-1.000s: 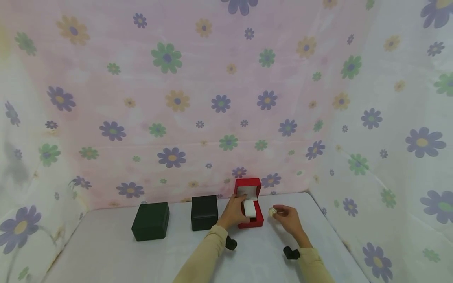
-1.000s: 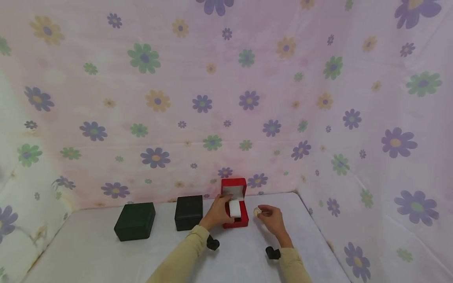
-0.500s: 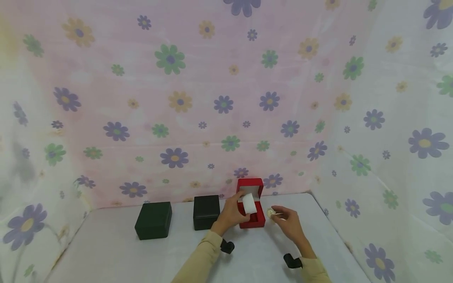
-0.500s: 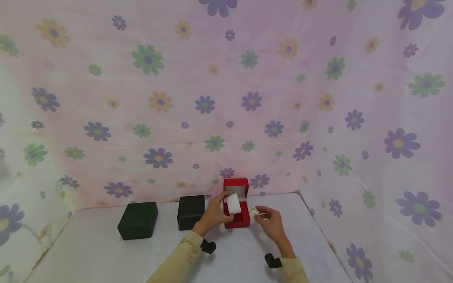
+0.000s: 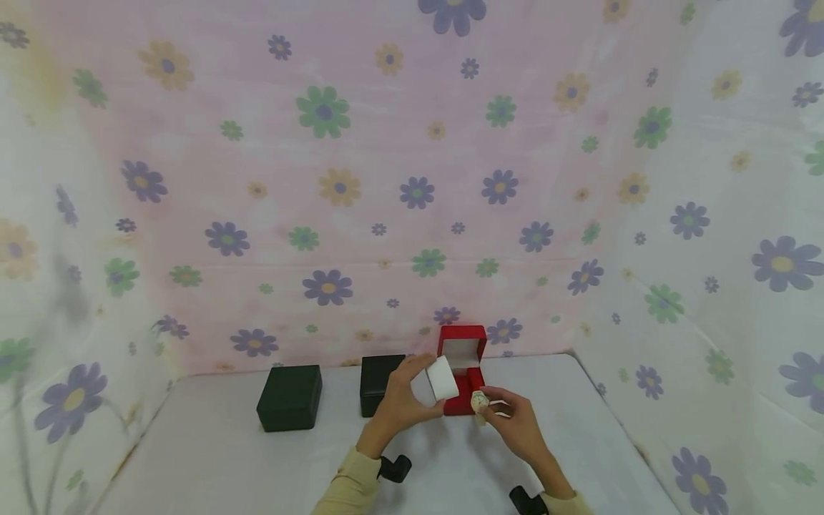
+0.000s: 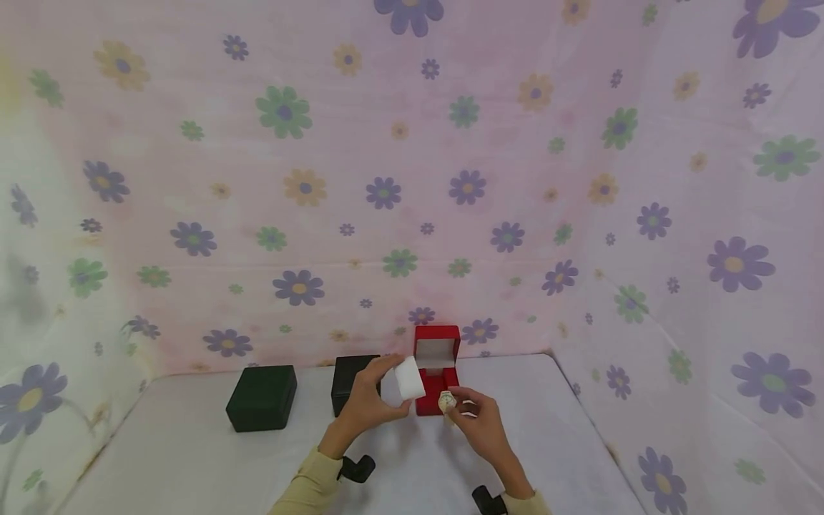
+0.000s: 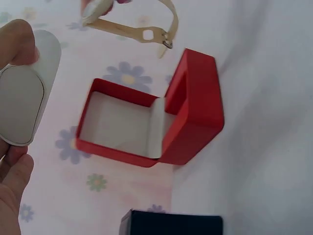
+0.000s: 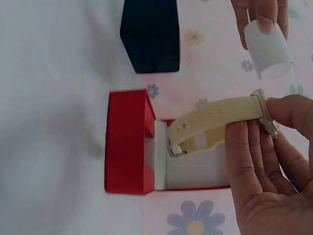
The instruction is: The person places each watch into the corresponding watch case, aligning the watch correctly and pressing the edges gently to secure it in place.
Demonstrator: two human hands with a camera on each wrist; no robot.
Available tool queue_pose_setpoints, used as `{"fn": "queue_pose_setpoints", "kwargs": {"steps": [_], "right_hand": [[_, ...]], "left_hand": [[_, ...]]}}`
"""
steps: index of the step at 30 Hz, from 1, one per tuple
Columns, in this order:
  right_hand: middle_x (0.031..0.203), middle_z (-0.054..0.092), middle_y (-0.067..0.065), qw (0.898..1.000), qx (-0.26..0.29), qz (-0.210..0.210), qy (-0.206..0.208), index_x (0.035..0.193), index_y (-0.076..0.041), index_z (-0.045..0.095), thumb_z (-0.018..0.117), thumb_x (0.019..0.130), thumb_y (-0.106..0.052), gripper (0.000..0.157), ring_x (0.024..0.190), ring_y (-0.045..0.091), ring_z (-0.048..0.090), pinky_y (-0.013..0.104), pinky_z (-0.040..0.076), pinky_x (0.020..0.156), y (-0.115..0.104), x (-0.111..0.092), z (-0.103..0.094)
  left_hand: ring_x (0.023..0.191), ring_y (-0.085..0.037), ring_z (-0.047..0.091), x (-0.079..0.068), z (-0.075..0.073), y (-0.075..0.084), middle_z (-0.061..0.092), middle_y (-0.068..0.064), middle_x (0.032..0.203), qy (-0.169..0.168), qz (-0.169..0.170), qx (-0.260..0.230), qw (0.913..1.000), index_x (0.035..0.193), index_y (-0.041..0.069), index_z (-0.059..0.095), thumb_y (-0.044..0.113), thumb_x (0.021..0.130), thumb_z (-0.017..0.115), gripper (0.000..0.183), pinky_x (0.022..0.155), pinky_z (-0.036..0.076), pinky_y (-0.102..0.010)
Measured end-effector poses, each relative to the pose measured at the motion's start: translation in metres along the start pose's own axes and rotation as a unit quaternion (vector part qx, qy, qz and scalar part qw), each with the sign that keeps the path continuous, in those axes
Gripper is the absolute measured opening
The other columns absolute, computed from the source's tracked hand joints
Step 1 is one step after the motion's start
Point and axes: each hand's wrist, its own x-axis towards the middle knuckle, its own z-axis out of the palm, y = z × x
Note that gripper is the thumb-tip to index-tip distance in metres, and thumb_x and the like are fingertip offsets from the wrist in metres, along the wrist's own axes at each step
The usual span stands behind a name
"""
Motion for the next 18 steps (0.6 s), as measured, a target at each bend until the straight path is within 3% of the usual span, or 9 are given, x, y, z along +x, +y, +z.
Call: {"fn": "queue_pose_setpoints", "kwargs": {"steps": [7, 14, 18], "right_hand": [[0.119, 0.07, 0.015, 0.999, 0.024, 0.016, -0.023, 0.125, -0.001, 0.069, 0.074, 0.091, -0.004, 0.034, 0.093, 0.019, 0.068, 0.027, 0.063, 0.081, -0.014, -0.017, 0.021], [0.125, 0.064, 0.025, 0.994, 0.074, 0.017, -0.072, 0.133, -0.001, 0.064, 0.071, 0.094, -0.006, 0.039, 0.09, 0.018, 0.071, 0.033, 0.065, 0.07, -0.025, -0.032, 0.041], [0.129, 0.062, 0.025, 0.992, 0.087, 0.018, -0.085, 0.134, -0.002, 0.063, 0.072, 0.095, -0.011, 0.042, 0.092, 0.019, 0.072, 0.035, 0.065, 0.071, -0.036, -0.036, 0.051]], "left_hand": [[0.114, -0.029, 0.065, -0.026, -0.028, 0.009, 0.068, -0.011, 0.132, 0.045, 0.024, 0.004, 0.9987, 0.134, 0.005, 0.062, 0.013, 0.068, 0.093, 0.073, 0.088, 0.061, -0.051], [0.113, -0.025, 0.069, -0.051, -0.06, 0.021, 0.067, -0.004, 0.133, 0.024, -0.013, -0.032, 0.9991, 0.136, 0.012, 0.061, 0.011, 0.068, 0.093, 0.075, 0.091, 0.059, -0.038], [0.113, -0.026, 0.07, -0.065, -0.075, 0.03, 0.067, -0.006, 0.133, 0.015, -0.017, -0.033, 0.9992, 0.135, 0.009, 0.062, 0.01, 0.068, 0.094, 0.075, 0.089, 0.06, -0.035]]}}
